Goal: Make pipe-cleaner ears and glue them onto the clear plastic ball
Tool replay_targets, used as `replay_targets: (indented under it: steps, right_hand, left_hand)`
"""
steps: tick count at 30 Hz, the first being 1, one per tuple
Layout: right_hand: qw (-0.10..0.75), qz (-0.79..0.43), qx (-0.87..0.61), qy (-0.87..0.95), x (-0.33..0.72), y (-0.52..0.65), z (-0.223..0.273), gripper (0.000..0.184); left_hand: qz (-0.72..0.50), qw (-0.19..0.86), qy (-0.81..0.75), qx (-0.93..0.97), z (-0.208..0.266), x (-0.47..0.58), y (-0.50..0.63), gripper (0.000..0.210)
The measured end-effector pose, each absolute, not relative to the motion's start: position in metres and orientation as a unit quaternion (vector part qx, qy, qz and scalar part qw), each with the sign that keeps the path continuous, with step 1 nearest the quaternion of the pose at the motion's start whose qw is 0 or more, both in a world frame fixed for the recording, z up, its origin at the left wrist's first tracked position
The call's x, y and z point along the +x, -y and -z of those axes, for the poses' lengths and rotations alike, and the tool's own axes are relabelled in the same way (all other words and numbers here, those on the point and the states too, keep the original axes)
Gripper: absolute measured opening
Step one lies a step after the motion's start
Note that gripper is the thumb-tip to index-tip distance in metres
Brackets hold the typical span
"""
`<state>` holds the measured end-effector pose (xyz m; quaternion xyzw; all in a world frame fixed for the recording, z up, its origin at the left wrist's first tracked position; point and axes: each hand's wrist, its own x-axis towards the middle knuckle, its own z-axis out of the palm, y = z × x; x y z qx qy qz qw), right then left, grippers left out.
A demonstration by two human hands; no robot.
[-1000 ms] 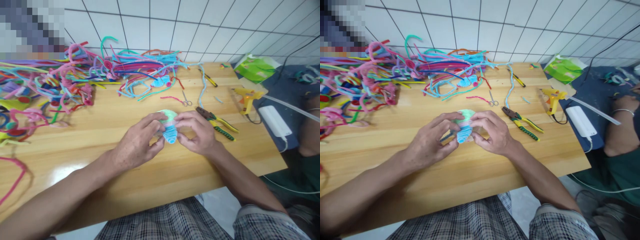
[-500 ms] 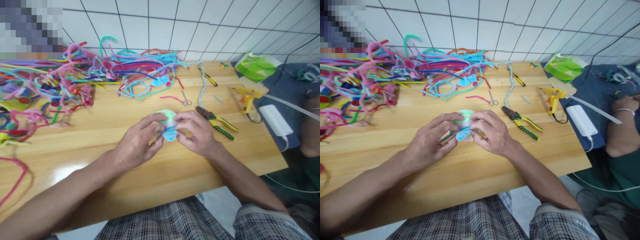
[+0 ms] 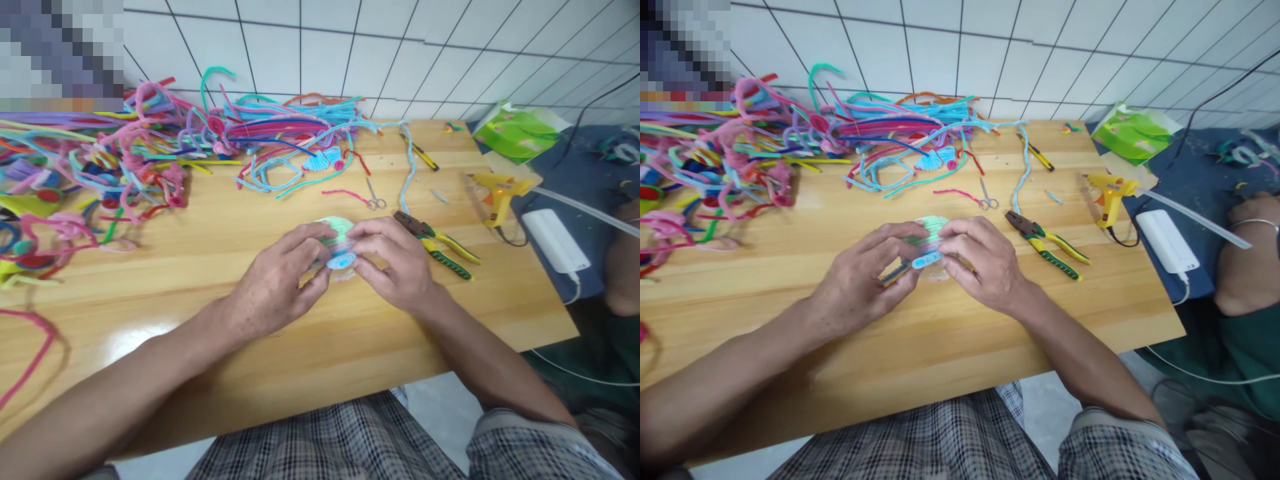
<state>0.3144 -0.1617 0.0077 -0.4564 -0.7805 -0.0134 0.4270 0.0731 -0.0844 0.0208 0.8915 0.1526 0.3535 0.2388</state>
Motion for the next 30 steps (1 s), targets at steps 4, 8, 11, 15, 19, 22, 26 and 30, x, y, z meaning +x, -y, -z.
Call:
replay_targets:
  steps: [4, 8, 11, 15, 19, 22, 26, 30]
  right_hand:
    - [0.431, -0.003, -0.468, 0.771, 0.313, 0.16, -0.01, 0.014]
    - [0.433, -0.021, -0.468, 0.77, 0.313, 0.152, -0.011, 0.008]
    - [0.43, -0.033, -0.474, 0.768, 0.314, 0.147, -0.014, 0.003]
    - [0.412, -0.046, -0.489, 0.768, 0.316, 0.143, -0.016, 0.008]
    - [0.407, -0.034, -0.492, 0.769, 0.317, 0.143, -0.016, 0.008]
    - [0.406, -0.029, -0.494, 0.768, 0.317, 0.143, -0.016, 0.008]
    - [0.413, -0.051, -0.499, 0.76, 0.318, 0.143, -0.017, 0.01]
    - [0.421, -0.082, -0.507, 0.748, 0.318, 0.142, -0.018, 0.011]
  left_hand:
    - [-0.35, 0.25, -0.154, 0.89, -0.026, 0.072, 0.079, 0.012]
    - [-0.346, 0.246, -0.16, 0.891, -0.027, 0.071, 0.071, 0.015]
    - [-0.344, 0.261, -0.165, 0.887, -0.025, 0.071, 0.064, 0.015]
    - [-0.348, 0.268, -0.165, 0.883, -0.023, 0.072, 0.06, 0.013]
    - [-0.35, 0.281, -0.17, 0.877, -0.02, 0.075, 0.061, 0.013]
    - [-0.359, 0.289, -0.168, 0.872, -0.019, 0.076, 0.06, 0.014]
    - [-0.358, 0.301, -0.153, 0.871, -0.02, 0.075, 0.058, 0.01]
    - [-0.348, 0.306, -0.141, 0.875, -0.021, 0.072, 0.056, 0.005]
